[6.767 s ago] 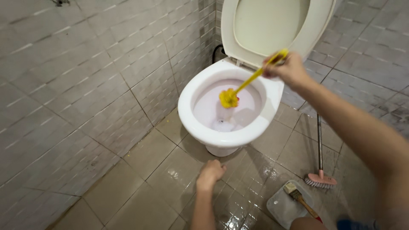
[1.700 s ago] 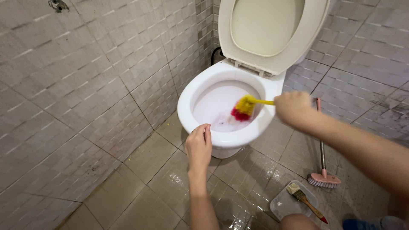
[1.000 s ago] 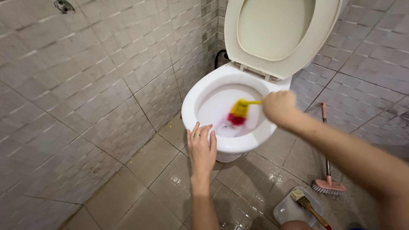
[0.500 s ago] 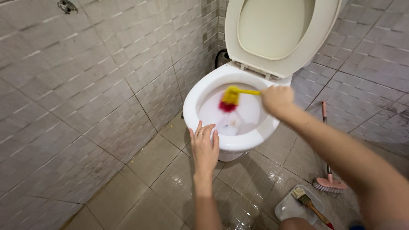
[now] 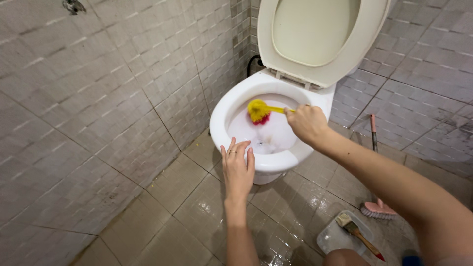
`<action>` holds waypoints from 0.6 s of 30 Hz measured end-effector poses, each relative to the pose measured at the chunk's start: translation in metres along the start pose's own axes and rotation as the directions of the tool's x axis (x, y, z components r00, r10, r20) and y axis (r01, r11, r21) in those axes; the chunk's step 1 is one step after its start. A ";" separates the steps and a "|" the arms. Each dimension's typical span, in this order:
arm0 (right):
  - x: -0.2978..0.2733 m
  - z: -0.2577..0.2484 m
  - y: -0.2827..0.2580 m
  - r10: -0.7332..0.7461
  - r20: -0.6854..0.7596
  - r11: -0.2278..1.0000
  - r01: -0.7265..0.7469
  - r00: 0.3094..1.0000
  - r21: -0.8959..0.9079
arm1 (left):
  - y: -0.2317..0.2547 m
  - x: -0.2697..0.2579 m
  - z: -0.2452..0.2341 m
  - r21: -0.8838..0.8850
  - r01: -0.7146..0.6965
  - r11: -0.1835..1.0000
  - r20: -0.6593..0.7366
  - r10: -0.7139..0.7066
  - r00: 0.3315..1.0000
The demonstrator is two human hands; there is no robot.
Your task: The person pours soapy water from a plastic container into the toilet bowl and scrubs the interior with a brush. They then switch to a yellow toilet brush and continue scrubbing the bowl thoroughly.
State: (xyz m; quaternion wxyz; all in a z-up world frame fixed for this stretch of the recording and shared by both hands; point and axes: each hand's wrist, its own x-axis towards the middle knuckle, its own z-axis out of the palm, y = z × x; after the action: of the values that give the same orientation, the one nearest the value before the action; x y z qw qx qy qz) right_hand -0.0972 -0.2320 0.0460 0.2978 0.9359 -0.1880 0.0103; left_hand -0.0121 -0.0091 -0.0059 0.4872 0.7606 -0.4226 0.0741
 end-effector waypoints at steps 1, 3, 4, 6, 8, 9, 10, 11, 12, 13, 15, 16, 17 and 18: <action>-0.005 0.002 -0.002 -0.071 -0.081 0.997 0.070 0.994 -0.009 | 0.002 -0.001 0.001 -0.015 -0.004 1.000 -0.006 0.004 1.000; -0.016 0.002 -0.002 -0.157 -0.074 0.987 0.159 0.985 0.023 | 0.003 -0.002 -0.003 -0.018 -0.020 1.000 -0.009 0.020 1.000; -0.021 0.000 0.003 -0.202 -0.072 0.978 0.205 0.977 0.031 | 0.006 -0.001 -0.002 -0.017 -0.023 1.000 -0.017 0.023 1.000; -0.036 -0.005 0.010 -0.273 -0.029 0.960 0.274 0.962 0.062 | 0.009 0.000 0.000 -0.022 -0.026 0.999 -0.028 0.025 0.999; -0.046 -0.010 0.017 -0.341 0.015 0.936 0.337 0.940 0.102 | 0.010 -0.001 0.001 -0.030 -0.021 0.999 -0.032 0.020 0.999; -0.052 -0.013 0.025 -0.370 0.038 0.923 0.363 0.928 0.129 | 0.011 -0.002 0.003 -0.026 -0.018 1.000 -0.029 0.017 0.999; -0.055 -0.015 0.035 -0.397 0.056 0.909 0.385 0.916 0.157 | 0.012 -0.001 0.003 -0.018 -0.019 1.000 -0.027 0.018 0.999; -0.057 -0.017 0.044 -0.394 0.159 0.917 0.375 0.905 0.139 | 0.012 -0.002 0.003 -0.010 -0.019 1.000 -0.024 0.019 1.000; -0.057 -0.018 0.055 -0.384 0.260 0.923 0.365 0.886 0.120 | 0.012 -0.002 0.003 -0.012 -0.012 1.000 -0.018 0.012 1.000; -0.054 -0.019 0.063 -0.368 0.358 0.929 0.356 0.858 0.100 | 0.013 -0.002 0.002 -0.013 -0.006 1.000 -0.011 0.006 1.000; -0.047 -0.021 0.081 -0.260 0.445 0.954 0.299 0.857 -0.017 | 0.013 -0.003 -0.001 -0.008 -0.001 1.000 -0.006 0.001 1.000; -0.042 -0.021 0.089 -0.202 0.481 0.959 0.272 0.853 -0.079 | 0.013 -0.002 -0.002 -0.002 -0.003 1.000 -0.012 0.003 1.000; -0.036 -0.021 0.093 -0.191 0.401 0.952 0.269 0.896 -0.148 | 0.013 -0.001 -0.003 0.003 -0.004 1.000 -0.018 0.004 1.000; -0.032 -0.019 0.093 -0.185 0.322 0.942 0.261 0.929 -0.211 | 0.012 -0.001 -0.004 0.003 0.003 1.000 -0.019 -0.003 1.000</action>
State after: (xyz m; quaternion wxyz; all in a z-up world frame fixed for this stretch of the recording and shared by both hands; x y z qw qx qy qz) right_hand -0.1586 -0.2802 0.1090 0.3807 0.8970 -0.1220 -0.1884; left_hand -0.0206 -0.0068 0.0040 0.4900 0.7612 -0.4169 0.0812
